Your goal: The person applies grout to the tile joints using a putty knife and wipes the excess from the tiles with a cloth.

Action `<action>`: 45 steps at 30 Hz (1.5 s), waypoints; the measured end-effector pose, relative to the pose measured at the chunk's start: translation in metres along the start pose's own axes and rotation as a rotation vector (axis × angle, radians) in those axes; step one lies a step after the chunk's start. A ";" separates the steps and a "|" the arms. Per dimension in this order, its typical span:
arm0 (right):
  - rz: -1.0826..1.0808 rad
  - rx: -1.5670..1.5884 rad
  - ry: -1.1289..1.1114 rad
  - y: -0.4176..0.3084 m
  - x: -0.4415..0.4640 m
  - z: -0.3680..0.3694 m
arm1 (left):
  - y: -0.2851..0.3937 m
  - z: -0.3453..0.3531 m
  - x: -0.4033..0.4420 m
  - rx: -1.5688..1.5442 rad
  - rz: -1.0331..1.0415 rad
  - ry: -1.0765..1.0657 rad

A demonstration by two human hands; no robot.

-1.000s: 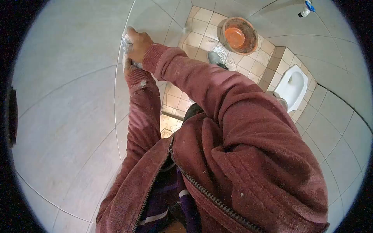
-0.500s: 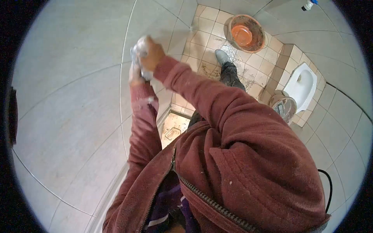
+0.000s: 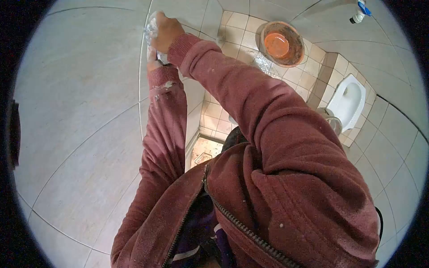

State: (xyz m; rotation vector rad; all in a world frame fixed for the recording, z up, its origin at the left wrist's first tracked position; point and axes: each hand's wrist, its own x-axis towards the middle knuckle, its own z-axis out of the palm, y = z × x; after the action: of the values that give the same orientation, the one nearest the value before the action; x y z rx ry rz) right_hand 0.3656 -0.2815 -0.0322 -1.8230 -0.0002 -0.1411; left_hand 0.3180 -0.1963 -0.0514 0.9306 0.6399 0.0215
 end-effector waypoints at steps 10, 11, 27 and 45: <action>0.021 -0.097 -0.134 -0.021 -0.037 0.008 | 0.002 -0.027 -0.034 -0.056 -0.091 0.102; 0.010 -0.035 -0.112 -0.024 -0.043 0.011 | 0.003 -0.034 -0.039 -0.058 -0.090 0.106; 0.189 0.128 -0.077 0.027 -0.165 0.036 | -0.005 -0.115 -0.125 0.407 -0.063 0.045; 0.084 0.130 0.020 0.013 0.034 -0.021 | -0.004 0.035 0.023 0.097 0.067 0.008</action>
State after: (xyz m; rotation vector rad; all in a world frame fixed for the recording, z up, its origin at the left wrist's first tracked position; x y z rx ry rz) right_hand 0.3980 -0.3077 -0.0364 -1.6886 0.0799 -0.0973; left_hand 0.3543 -0.2183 -0.0512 1.0455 0.6210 0.0545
